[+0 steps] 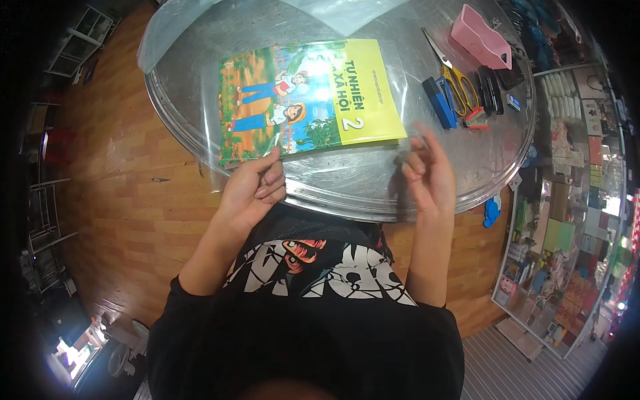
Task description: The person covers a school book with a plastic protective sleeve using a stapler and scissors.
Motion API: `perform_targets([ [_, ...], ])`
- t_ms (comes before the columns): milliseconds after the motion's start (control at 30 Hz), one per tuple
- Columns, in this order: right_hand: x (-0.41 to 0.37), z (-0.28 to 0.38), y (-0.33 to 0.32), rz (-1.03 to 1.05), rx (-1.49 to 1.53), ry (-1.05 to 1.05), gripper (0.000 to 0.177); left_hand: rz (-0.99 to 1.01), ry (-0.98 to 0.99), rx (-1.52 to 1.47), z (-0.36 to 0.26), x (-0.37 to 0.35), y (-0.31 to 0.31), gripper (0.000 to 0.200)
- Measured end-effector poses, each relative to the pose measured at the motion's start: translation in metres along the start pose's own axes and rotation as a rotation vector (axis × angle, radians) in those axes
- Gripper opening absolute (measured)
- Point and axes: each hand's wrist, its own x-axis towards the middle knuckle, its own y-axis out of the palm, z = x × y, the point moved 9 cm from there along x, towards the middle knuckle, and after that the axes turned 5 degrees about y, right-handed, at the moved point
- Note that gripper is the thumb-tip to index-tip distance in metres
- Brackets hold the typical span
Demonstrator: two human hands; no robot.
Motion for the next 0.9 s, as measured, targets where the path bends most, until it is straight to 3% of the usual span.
perform_targets([
  [67,-0.014,0.025,-0.011,-0.095,-0.068,-0.252,0.021,-0.006,0.003,0.013,-0.001,0.0,0.0,0.02],
  [133,-0.025,0.017,-0.011,-0.155,-0.052,-0.304,0.025,-0.014,-0.001,0.017,0.0,0.0,-0.001,0.021],
  [367,-0.025,-0.086,0.061,0.175,-0.367,0.195,0.028,0.038,0.017,0.033,-0.002,0.003,-0.001,0.032],
  [667,-0.001,-0.094,0.065,0.182,-0.367,0.187,0.022,0.083,0.043,0.016,-0.002,0.005,0.0,0.029],
  [900,0.001,-0.089,0.065,0.128,-0.385,0.163,0.024,0.0,0.07,0.037,-0.002,0.006,-0.005,0.026],
])
